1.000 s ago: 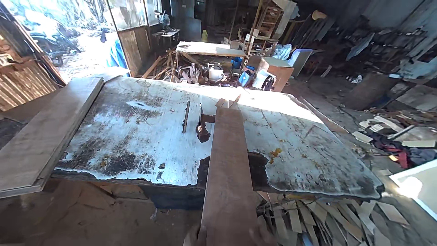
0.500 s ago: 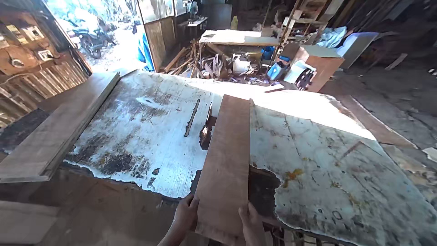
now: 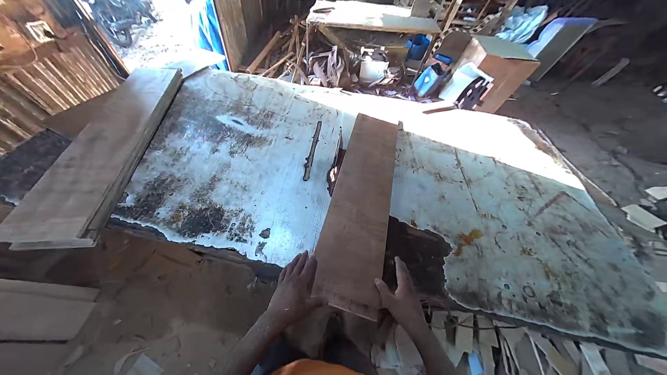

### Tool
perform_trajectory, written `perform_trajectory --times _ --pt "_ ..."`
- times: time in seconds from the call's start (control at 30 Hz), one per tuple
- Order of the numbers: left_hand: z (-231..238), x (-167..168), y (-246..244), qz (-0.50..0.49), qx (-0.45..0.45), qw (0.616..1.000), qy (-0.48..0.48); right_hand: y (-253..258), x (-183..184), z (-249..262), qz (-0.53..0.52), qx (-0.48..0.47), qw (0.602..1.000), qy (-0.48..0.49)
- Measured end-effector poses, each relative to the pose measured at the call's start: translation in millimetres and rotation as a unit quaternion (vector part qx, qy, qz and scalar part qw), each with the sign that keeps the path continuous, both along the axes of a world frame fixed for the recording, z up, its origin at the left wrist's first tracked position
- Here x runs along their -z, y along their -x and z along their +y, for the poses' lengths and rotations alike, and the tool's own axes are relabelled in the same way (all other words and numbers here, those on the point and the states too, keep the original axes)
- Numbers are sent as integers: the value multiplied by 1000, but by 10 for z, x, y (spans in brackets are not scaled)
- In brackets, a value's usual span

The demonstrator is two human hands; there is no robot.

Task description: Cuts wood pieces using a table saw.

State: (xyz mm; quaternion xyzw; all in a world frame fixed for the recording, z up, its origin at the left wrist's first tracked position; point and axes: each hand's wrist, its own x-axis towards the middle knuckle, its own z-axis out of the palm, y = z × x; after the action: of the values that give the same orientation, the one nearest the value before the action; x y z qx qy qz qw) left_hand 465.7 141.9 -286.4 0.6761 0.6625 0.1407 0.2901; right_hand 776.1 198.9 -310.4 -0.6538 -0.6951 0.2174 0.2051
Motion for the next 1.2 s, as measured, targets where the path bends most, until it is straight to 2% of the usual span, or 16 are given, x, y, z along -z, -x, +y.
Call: perform_trajectory --times 0.1,0.2,0.47,0.57,0.63,0.73,0.9,1.0,1.2 --pt "-109 241 75 27 71 997 -16 159 165 -107 -41 -51 998 -16" --pt "-160 356 188 30 94 994 -52 301 207 -298 -57 -54 997 -22" --pt "-661 511 683 10 125 988 -91 490 372 -1098 -37 -68 995 -71" --pt "-834 490 868 16 128 988 -86 541 294 -1225 7 -56 996 -76" --pt "-886 430 928 38 125 988 -81 561 122 -1015 38 -23 994 -96" --pt "-934 372 818 61 113 990 -56 524 -74 -417 61 27 991 -112" --pt "-858 365 693 73 95 992 -46 639 254 568 -39 68 992 -96" --pt "-792 317 673 65 95 993 -34 771 324 615 -116 51 989 -82" --pt "-806 392 777 20 94 995 -39 886 324 463 -147 22 985 -90"
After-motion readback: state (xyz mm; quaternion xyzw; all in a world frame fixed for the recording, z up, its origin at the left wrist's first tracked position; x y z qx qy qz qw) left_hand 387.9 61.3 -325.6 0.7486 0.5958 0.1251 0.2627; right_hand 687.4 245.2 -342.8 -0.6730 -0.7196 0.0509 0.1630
